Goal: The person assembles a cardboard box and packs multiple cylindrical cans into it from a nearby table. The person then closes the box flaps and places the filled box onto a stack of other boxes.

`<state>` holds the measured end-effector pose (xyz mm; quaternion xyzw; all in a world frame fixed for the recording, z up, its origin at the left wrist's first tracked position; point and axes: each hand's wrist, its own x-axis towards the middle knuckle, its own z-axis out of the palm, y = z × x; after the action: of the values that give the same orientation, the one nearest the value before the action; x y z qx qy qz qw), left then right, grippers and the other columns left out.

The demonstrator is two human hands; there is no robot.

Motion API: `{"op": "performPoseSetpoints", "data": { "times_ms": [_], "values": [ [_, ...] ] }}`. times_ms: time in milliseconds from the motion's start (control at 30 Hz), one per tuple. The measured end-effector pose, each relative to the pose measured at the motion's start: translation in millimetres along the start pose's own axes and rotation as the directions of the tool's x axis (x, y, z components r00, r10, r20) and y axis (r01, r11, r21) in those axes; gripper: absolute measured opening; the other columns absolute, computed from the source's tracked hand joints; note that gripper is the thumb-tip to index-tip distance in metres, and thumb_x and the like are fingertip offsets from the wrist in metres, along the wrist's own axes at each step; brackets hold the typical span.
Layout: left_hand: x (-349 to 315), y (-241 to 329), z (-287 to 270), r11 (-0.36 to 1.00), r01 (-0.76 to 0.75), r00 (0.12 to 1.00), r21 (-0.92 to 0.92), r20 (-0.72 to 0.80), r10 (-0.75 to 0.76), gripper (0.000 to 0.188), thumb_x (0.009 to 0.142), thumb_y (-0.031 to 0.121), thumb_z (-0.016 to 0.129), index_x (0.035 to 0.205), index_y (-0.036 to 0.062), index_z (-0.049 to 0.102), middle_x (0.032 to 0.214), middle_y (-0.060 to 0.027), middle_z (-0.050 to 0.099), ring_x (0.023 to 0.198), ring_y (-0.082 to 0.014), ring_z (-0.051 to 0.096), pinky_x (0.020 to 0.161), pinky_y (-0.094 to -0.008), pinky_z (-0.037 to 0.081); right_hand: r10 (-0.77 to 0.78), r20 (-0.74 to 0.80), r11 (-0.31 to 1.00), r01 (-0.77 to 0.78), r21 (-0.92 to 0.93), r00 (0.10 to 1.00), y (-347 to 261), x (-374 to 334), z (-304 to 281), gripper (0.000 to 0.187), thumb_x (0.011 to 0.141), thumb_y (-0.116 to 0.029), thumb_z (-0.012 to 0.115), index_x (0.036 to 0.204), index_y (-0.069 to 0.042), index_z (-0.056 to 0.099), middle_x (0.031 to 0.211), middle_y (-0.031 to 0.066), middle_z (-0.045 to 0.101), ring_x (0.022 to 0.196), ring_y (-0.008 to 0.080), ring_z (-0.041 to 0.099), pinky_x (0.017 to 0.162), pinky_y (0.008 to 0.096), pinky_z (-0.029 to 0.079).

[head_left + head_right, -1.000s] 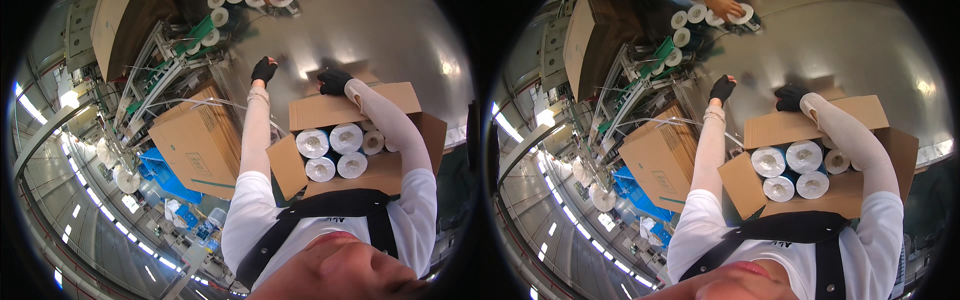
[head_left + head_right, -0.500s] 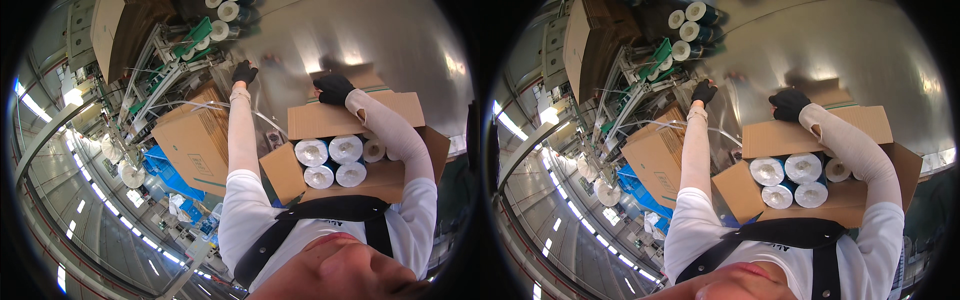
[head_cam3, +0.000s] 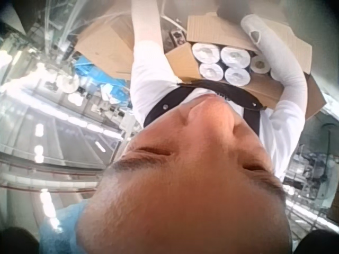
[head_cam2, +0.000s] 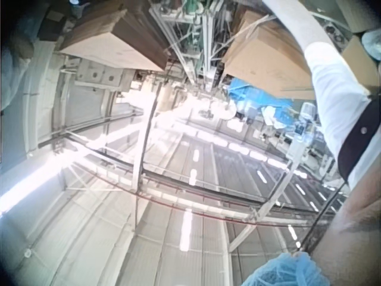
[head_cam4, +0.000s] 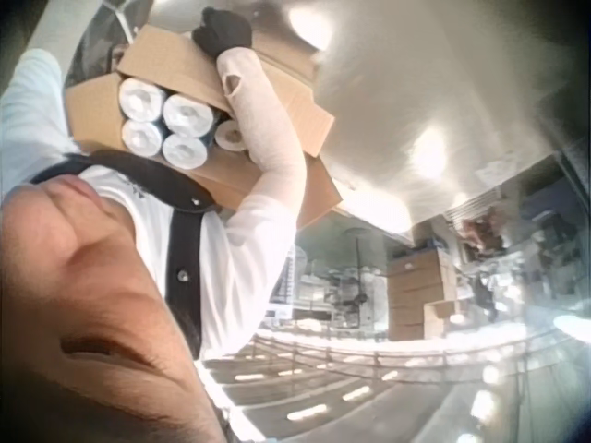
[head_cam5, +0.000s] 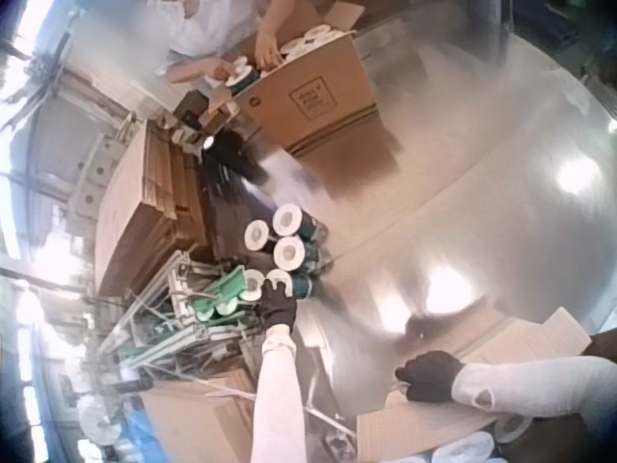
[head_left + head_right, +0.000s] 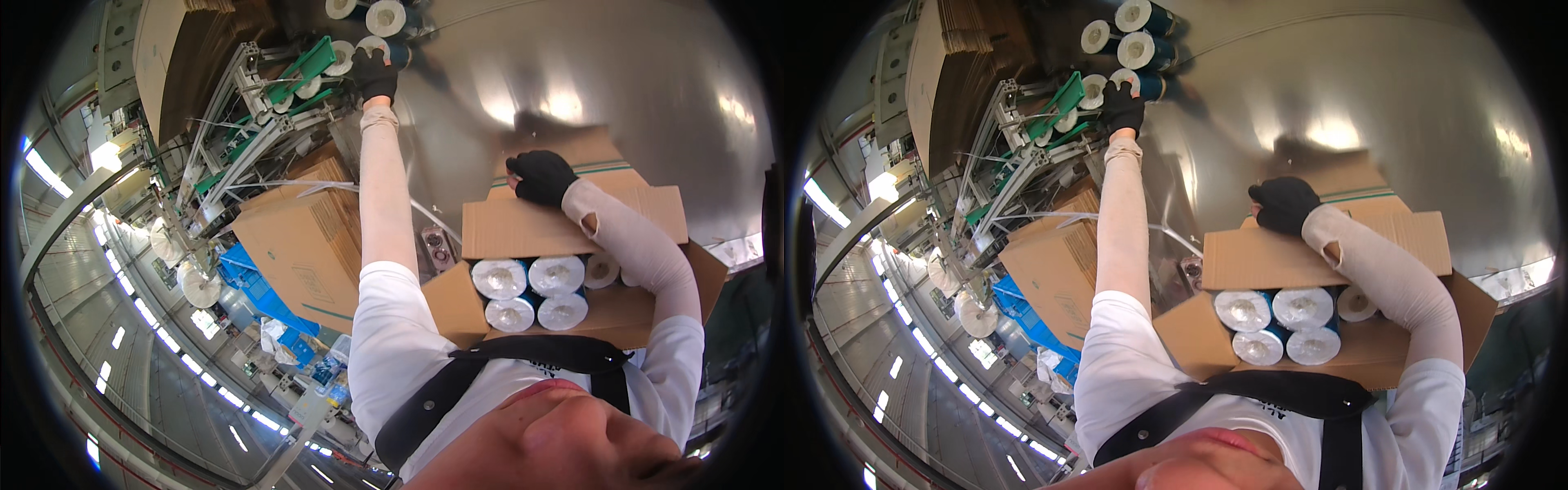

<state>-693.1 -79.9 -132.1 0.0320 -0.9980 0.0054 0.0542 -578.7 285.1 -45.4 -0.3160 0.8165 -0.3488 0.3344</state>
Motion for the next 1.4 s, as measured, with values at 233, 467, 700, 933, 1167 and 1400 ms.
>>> {"op": "performPoseSetpoints", "data": {
  "times_ms": [233,467,700,933,1167,1400],
  "values": [
    [43,-8,11,0.981,0.185,0.908,0.061,0.372,-0.195,0.061,0.076,0.044,0.055,0.133,0.0237,0.041,0.135,-0.0239,0.036,0.124,-0.0419,0.034,0.100,-0.0496,0.033,0.042,0.021,0.998,-0.041,-0.042,0.999,-12,-5,-7,0.019,0.078,-0.025,0.056,0.082,-0.007,0.060,0.074,0.0142,0.062,0.072,0.0315,0.062,0.065,0.0442,0.048],
    [54,-4,9,0.986,-0.140,0.903,0.089,0.420,0.091,0.049,0.074,0.051,0.058,0.113,0.0208,0.057,0.116,-0.0149,0.056,0.109,-0.0351,0.051,0.091,-0.0473,0.041,0.120,0.111,0.992,-0.125,0.030,0.986,-15,-6,-17,0.024,0.080,-0.028,0.055,0.088,-0.006,0.061,0.080,0.0145,0.063,0.076,0.0320,0.061,0.069,0.0438,0.047],
    [-105,45,21,0.931,-0.349,0.918,-0.107,0.160,0.362,0.042,0.060,0.041,0.066,0.094,0.0165,0.067,0.106,-0.0176,0.056,0.102,-0.0352,0.051,0.084,-0.0483,0.041,0.130,0.194,0.984,-0.150,0.096,0.972,-5,-2,-17,0.029,0.082,-0.032,0.055,0.093,-0.007,0.062,0.088,0.0166,0.064,0.084,0.0331,0.061,0.076,0.0415,0.046],
    [-265,76,-23,0.965,0.097,0.942,-0.243,0.336,-0.010,0.041,0.059,0.026,0.066,0.097,0.0120,0.065,0.121,-0.0262,0.043,0.115,-0.0465,0.037,0.095,-0.0549,0.031,0.208,0.339,0.968,-0.242,0.063,0.918,18,13,-16,0.035,0.082,-0.034,0.057,0.097,-0.003,0.061,0.084,0.0155,0.065,0.082,0.0286,0.063,0.074,0.0364,0.048],
    [-280,91,-4,0.904,0.280,0.955,-0.323,0.191,-0.228,0.045,0.060,0.020,0.061,0.102,0.0054,0.062,0.128,-0.0313,0.037,0.121,-0.0510,0.030,0.105,-0.0573,0.022,0.072,0.062,0.949,-0.049,-0.312,0.995,62,112,21,0.043,0.079,-0.040,0.060,0.112,-0.013,0.058,0.103,0.0174,0.062,0.095,0.0370,0.058,0.082,0.0438,0.047],
    [-277,87,2,0.851,0.254,0.966,-0.459,0.068,-0.251,0.041,0.055,0.017,0.062,0.094,0.0055,0.061,0.125,-0.0331,0.037,0.116,-0.0510,0.035,0.100,-0.0577,0.028,-0.222,-0.511,0.609,-0.292,-0.738,0.830,-32,333,-16,0.054,0.080,-0.055,0.050,0.118,-0.018,0.056,0.106,0.0144,0.063,0.099,0.0358,0.059,0.082,0.0456,0.046]
  ]
}}
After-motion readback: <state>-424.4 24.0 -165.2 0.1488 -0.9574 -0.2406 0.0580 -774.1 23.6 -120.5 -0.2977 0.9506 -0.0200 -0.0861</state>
